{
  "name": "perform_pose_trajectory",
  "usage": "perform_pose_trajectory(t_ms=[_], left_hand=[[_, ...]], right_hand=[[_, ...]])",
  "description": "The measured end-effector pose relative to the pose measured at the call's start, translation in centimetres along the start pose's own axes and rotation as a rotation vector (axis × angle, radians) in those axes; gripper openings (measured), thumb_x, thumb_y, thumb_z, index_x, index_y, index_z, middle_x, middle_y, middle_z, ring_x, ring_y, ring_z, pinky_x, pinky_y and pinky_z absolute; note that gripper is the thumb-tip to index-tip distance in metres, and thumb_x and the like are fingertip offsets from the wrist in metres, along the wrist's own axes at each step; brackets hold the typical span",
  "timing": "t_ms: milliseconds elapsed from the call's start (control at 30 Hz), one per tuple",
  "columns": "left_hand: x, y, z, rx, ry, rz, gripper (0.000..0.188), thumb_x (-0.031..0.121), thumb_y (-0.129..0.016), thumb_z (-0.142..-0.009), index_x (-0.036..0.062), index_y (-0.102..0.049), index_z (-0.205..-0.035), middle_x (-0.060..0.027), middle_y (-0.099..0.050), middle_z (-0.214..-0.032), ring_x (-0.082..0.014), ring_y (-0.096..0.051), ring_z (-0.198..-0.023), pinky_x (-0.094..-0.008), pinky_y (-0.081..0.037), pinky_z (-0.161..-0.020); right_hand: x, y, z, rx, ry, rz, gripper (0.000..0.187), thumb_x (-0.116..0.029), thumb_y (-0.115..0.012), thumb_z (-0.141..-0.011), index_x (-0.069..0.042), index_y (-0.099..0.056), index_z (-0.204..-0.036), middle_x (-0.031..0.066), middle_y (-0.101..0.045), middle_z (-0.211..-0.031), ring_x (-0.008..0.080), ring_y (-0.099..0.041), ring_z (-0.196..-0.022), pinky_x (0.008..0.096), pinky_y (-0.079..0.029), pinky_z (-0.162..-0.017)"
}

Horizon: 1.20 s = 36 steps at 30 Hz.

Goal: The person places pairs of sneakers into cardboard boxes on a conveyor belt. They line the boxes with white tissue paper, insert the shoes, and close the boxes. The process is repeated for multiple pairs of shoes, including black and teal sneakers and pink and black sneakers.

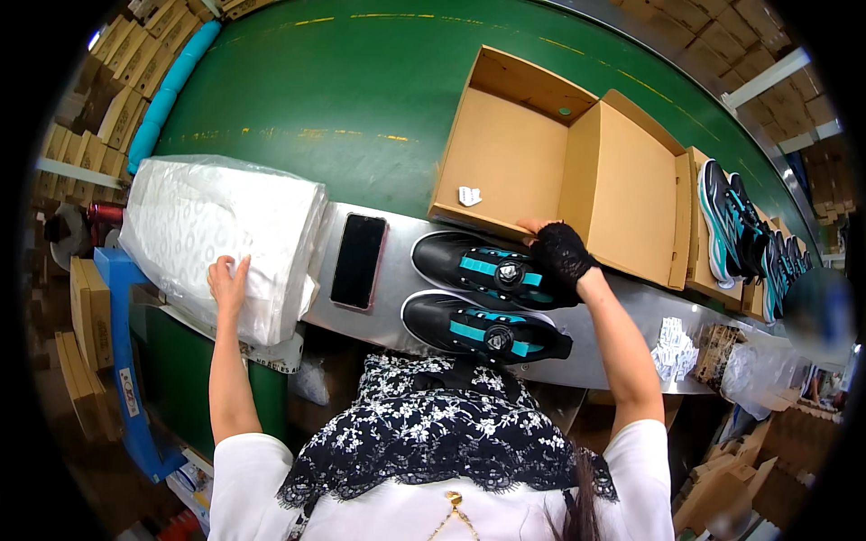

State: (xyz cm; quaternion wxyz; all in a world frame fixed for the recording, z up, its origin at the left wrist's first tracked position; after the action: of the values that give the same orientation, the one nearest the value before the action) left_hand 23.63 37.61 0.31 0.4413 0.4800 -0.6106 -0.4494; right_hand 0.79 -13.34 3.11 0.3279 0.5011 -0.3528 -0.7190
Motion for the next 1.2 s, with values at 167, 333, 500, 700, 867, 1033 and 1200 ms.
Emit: perform_pose_trajectory(t_ms=[167, 333, 500, 700, 867, 1033, 1200], left_hand=[[-2.3, 0.4, -0.6, -0.01, 0.017, 0.185, 0.02, 0.021, -0.048, -0.086, 0.0025, -0.05, -0.081, -0.014, -0.051, -0.073, -0.0265, -0.05, -0.071, -0.0353, -0.04, -0.067], [-1.8, 11.9, -4.8, 0.312, 0.043, 0.515, 0.023, 0.021, -0.045, -0.09, 0.0026, -0.049, -0.077, -0.002, -0.048, -0.06, -0.0066, -0.045, -0.047, -0.0232, -0.039, -0.04], [13.0, 20.1, -4.8, 0.286, -0.093, 1.149, 0.015, 0.018, -0.044, -0.091, 0.0051, -0.051, -0.088, 0.0029, -0.049, -0.073, -0.0038, -0.047, -0.062, -0.0186, -0.042, -0.053], [33.2, 14.7, -1.0, -0.042, -0.461, 1.117, 0.012, 0.014, -0.044, -0.089, 0.006, -0.054, -0.09, 0.0025, -0.048, -0.069, -0.0039, -0.042, -0.054, -0.0181, -0.037, -0.048], [43.9, 13.5, 1.3, -0.161, -0.767, 1.333, 0.033, 0.019, -0.056, -0.084, -0.0006, -0.047, -0.109, -0.0138, -0.052, -0.105, -0.0219, -0.053, -0.099, -0.0304, -0.044, -0.079], [40.6, 9.3, 0.8, -0.024, -1.07, 0.466, 0.045, 0.025, -0.065, -0.074, 0.0022, -0.05, -0.11, -0.0226, -0.037, -0.125, -0.0383, -0.027, -0.123, -0.0521, -0.02, -0.097], [32.2, 3.7, -4.1, 0.14, -0.93, 0.131, 0.065, 0.037, -0.066, -0.071, 0.0061, -0.042, -0.122, -0.0208, -0.025, -0.135, -0.0367, -0.02, -0.127, -0.0585, -0.014, -0.097]], right_hand=[[-3.1, 3.7, -3.2, -0.109, 0.135, 0.131, 0.032, -0.013, -0.052, -0.074, -0.006, -0.057, -0.104, 0.0193, -0.059, -0.091, 0.034, -0.056, -0.086, 0.04, -0.044, -0.078], [-2.7, 1.2, -4.1, -0.121, 0.123, 0.165, 0.029, -0.012, -0.05, -0.074, -0.007, -0.058, -0.102, 0.0202, -0.059, -0.095, 0.0321, -0.057, -0.091, 0.0403, -0.045, -0.078], [-1.7, -2.9, -4.4, -0.105, 0.069, 0.022, 0.034, -0.019, -0.054, -0.074, -0.009, -0.055, -0.106, 0.0204, -0.058, -0.097, 0.0326, -0.054, -0.097, 0.0406, -0.044, -0.081], [-12.3, 6.6, 1.3, 0.3, 0.505, -0.663, 0.054, -0.023, -0.066, -0.072, -0.005, -0.046, -0.119, 0.0153, -0.052, -0.11, 0.0239, -0.052, -0.099, 0.0347, -0.041, -0.085], [-4.0, 6.7, -1.0, 0.875, -0.056, -1.275, 0.036, -0.014, -0.064, -0.077, -0.004, -0.049, -0.108, 0.0051, -0.055, -0.098, 0.0135, -0.054, -0.082, 0.0252, -0.048, -0.065], [9.9, 10.0, 5.1, 1.624, -0.302, -1.314, 0.035, -0.016, -0.073, -0.067, -0.008, -0.056, -0.097, 0.0015, -0.058, -0.087, 0.0136, -0.055, -0.068, 0.0253, -0.046, -0.056], [18.2, 9.6, 14.3, 1.873, -0.543, -1.096, 0.038, -0.016, -0.073, -0.068, -0.002, -0.054, -0.098, 0.0049, -0.058, -0.093, 0.0154, -0.057, -0.075, 0.0257, -0.047, -0.062]])
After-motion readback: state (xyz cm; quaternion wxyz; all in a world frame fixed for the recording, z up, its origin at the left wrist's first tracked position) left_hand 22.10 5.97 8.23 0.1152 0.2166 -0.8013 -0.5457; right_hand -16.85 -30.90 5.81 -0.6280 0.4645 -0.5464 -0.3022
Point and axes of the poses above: each hand's wrist, its own z-axis away from the middle knuckle, its own y-axis out of the back of the hand, x = y × z, the point moved 2 cm from there along -z, towards the middle knuckle
